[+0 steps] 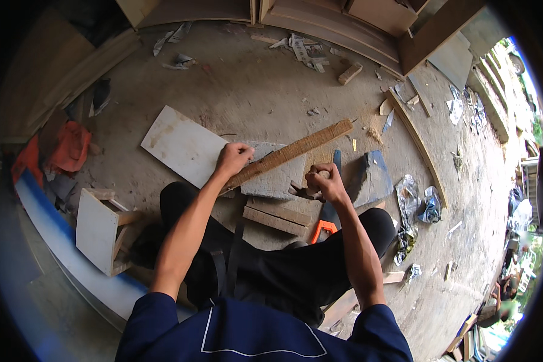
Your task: The person sits on the floor and uses a hammer to repeatedly strike a small wooden block, shaping it by chipping away material. The person adjusts the block's position and continues hammering throughout the clip.
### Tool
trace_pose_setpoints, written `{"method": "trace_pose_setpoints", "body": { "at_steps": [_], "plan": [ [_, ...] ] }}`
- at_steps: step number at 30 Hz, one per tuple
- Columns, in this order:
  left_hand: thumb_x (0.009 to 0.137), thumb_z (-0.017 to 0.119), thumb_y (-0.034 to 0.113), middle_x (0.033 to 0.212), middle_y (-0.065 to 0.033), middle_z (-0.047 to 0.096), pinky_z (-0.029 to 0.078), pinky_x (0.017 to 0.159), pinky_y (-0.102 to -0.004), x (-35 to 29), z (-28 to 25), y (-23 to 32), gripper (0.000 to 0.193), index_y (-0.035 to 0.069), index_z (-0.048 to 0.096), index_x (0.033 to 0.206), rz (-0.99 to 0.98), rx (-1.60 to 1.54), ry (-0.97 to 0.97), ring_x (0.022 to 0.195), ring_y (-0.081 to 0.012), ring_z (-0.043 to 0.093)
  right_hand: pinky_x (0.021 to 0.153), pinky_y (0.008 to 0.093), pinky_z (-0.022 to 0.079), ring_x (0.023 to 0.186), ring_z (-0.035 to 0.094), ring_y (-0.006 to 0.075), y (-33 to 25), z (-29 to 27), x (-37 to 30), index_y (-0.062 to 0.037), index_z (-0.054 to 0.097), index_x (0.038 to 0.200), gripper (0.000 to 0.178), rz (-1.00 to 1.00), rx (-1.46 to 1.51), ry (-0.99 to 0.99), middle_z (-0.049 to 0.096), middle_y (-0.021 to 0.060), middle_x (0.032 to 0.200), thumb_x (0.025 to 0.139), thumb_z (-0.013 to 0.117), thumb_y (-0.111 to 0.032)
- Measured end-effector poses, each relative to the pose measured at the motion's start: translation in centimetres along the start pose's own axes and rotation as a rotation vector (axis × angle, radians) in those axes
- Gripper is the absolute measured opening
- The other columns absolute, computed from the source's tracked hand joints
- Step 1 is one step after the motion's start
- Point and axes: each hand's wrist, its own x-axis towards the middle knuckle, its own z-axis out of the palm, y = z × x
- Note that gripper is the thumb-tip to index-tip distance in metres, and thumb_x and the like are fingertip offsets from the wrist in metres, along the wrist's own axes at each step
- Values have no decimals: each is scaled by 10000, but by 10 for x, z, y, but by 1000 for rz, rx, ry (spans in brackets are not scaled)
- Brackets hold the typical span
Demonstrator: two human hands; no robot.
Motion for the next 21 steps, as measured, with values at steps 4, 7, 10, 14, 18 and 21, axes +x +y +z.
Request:
{"method": "trace_pose_setpoints", "body": {
  "at_steps": [4,7,10,14,18,21],
  "plan": [
    [817,688,314,752,-46,709,492,678,-339,43,-21,-53,258,62,732,788,-105,201,129,723,-206,667,448,243,318,493,455,61,-2,3,4,-32,533,608,269,35,-1,-34,493,-26,539,819,636,-163],
    [825,688,356,902,-56,735,513,777,-350,65,-28,-63,304,105,733,990,-70,224,150,884,-245,687,455,245,335,500,459,59,4,4,1,-25,550,641,240,44,108,25,499,-24,559,823,639,-154],
    [860,652,377,1045,-70,717,511,863,-384,58,-25,-70,402,157,650,1196,-208,424,130,991,-267,667,477,243,357,512,476,63,4,1,0,-11,568,667,216,29,169,-1,518,-10,569,826,639,-139],
    [887,601,448,1040,-103,705,508,834,-411,10,-1,-75,393,123,662,1100,-187,427,102,986,-299,661,488,239,360,518,483,62,2,-3,1,-7,575,667,218,9,174,22,523,-10,567,831,636,-137],
    [874,587,547,1170,-150,633,467,897,-441,-43,8,-75,561,89,581,1198,-117,460,83,1093,-331,595,487,241,349,521,460,54,3,-8,6,-15,559,658,236,20,78,16,504,-22,566,828,643,-156],
    [856,583,599,1288,-178,495,390,980,-486,-79,12,-80,710,72,442,1310,102,826,-41,1198,-363,480,493,241,337,535,441,52,-2,-9,10,-19,551,657,243,0,-32,-23,481,-32,569,819,645,-175]
  ]
}}
